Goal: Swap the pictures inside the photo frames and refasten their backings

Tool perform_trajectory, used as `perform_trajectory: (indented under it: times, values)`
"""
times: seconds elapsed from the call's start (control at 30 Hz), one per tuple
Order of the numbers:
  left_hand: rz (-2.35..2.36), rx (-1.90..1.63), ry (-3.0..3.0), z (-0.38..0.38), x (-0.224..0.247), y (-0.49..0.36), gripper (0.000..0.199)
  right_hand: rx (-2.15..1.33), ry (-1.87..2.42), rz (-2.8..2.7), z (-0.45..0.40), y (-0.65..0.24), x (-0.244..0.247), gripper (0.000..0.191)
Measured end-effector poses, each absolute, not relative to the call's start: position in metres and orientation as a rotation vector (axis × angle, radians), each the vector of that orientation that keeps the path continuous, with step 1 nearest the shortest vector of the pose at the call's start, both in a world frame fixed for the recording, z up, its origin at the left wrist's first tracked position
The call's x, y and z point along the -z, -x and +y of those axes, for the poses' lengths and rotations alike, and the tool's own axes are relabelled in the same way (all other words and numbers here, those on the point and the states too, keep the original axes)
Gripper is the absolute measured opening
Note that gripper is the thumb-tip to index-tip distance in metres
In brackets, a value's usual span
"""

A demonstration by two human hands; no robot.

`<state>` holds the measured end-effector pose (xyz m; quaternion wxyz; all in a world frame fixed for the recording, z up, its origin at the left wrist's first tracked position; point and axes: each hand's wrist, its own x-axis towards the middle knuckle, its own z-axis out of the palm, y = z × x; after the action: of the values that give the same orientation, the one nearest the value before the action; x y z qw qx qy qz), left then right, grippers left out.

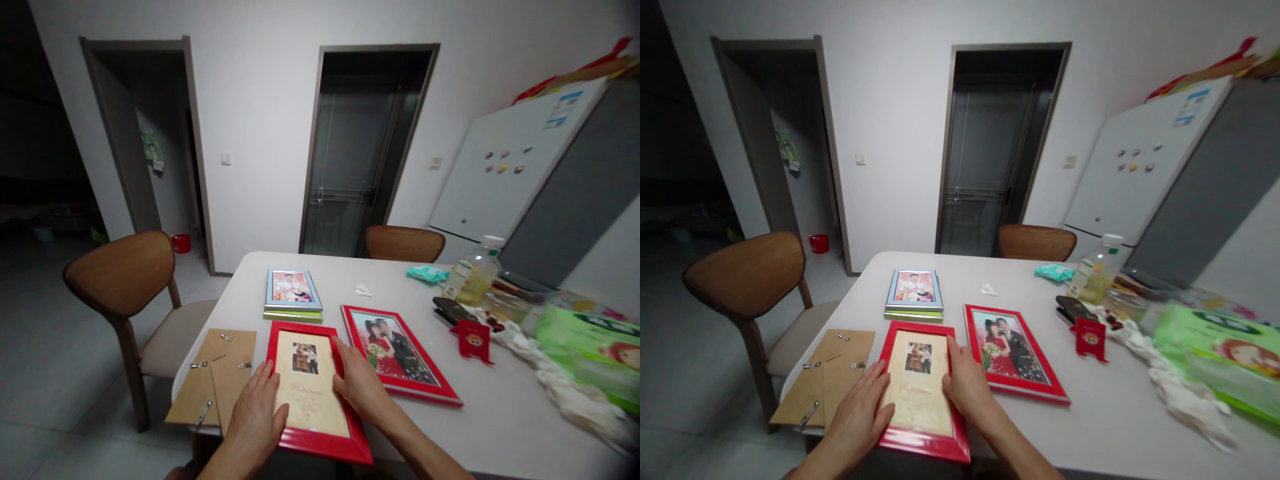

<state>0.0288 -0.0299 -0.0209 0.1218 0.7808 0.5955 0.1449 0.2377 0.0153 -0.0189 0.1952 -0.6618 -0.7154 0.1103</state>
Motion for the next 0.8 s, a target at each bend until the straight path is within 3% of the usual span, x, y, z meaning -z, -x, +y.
perform_trajectory:
  times: [0.2, 0.3, 0.43, 0.57, 0.7, 0.8]
  values:
    - [1.647, -0.475, -2.16, -0.031, 0.015, -0.029, 0.055, -1.121, 1.459, -1.229, 0.014, -0.23, 0.01, 0.072]
    - [1.496, -0.581, -2.157, -0.031, 0.003, -0.04, 0.068, -1.335, 1.227, -0.947, 0.008, -0.22, -0.013, 0.073]
    - [1.33, -0.803, -2.196, -0.03, -0.014, -0.065, 0.078, -1.404, 1.071, -0.769, 0.003, -0.205, -0.042, 0.077]
    - [1.337, -1.095, -2.217, -0.032, -0.027, -0.07, 0.05, -1.413, 1.018, -0.841, 0.005, -0.203, -0.046, 0.076]
    - [1.537, -1.296, -2.09, -0.031, -0.034, -0.037, 0.043, -1.306, 1.194, -1.044, 0.015, -0.22, -0.027, 0.074]
    - [1.769, -1.332, -1.89, -0.028, -0.026, 0.0, 0.046, -1.022, 1.5, -1.387, 0.021, -0.235, -0.008, 0.065]
